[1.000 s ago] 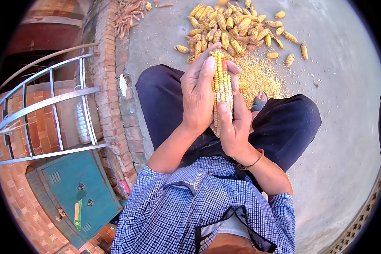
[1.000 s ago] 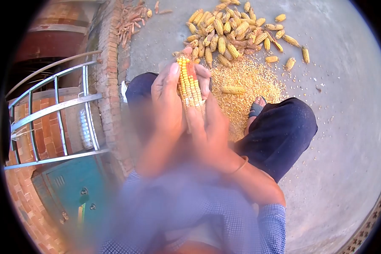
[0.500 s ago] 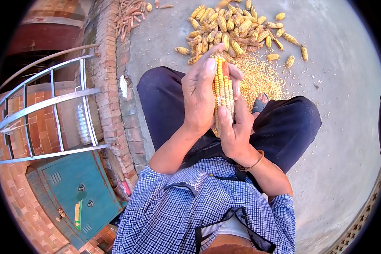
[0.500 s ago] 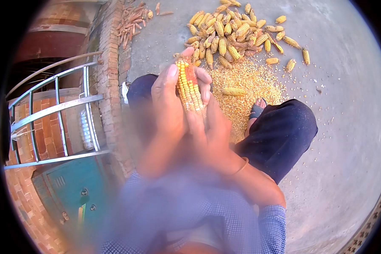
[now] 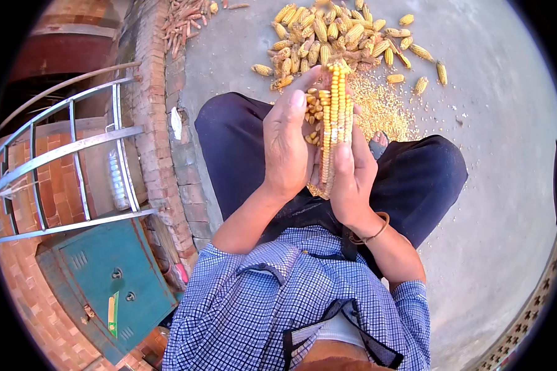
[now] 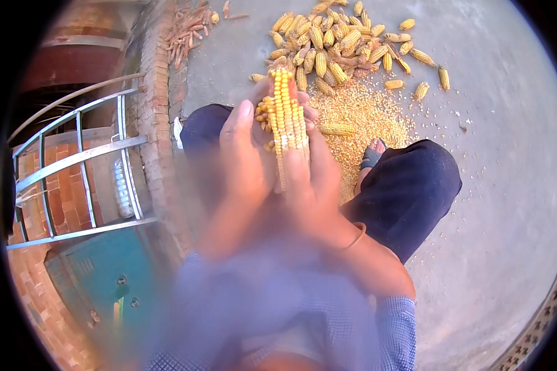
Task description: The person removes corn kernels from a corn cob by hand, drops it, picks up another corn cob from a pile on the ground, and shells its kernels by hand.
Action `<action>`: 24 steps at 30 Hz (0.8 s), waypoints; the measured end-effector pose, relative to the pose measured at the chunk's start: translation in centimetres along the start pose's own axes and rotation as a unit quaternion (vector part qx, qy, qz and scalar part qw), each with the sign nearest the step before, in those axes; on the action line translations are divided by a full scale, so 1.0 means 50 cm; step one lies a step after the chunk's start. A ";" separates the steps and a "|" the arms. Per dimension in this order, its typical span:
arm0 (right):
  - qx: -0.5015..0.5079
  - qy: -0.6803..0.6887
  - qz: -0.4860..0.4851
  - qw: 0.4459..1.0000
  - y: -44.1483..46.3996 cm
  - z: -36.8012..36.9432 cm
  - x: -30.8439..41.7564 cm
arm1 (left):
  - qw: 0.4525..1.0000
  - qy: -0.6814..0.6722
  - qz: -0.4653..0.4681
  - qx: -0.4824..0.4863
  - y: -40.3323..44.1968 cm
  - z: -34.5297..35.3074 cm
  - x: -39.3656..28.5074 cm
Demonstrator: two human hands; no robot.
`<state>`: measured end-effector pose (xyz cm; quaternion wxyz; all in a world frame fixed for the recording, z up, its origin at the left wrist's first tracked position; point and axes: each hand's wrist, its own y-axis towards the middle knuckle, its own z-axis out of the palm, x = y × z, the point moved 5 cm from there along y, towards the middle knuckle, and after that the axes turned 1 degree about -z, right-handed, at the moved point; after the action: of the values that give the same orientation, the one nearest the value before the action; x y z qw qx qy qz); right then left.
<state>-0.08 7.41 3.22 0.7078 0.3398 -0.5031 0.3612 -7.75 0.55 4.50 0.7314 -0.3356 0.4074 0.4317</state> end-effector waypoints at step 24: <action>0.043 0.140 0.131 0.981 0.004 0.014 -0.040 | 0.995 0.082 0.041 0.042 -0.004 -0.006 -0.005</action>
<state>-1.04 6.58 1.53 0.7025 0.2472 -0.4233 0.5160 -7.73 0.11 4.62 0.6906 -0.3218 0.4974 0.4149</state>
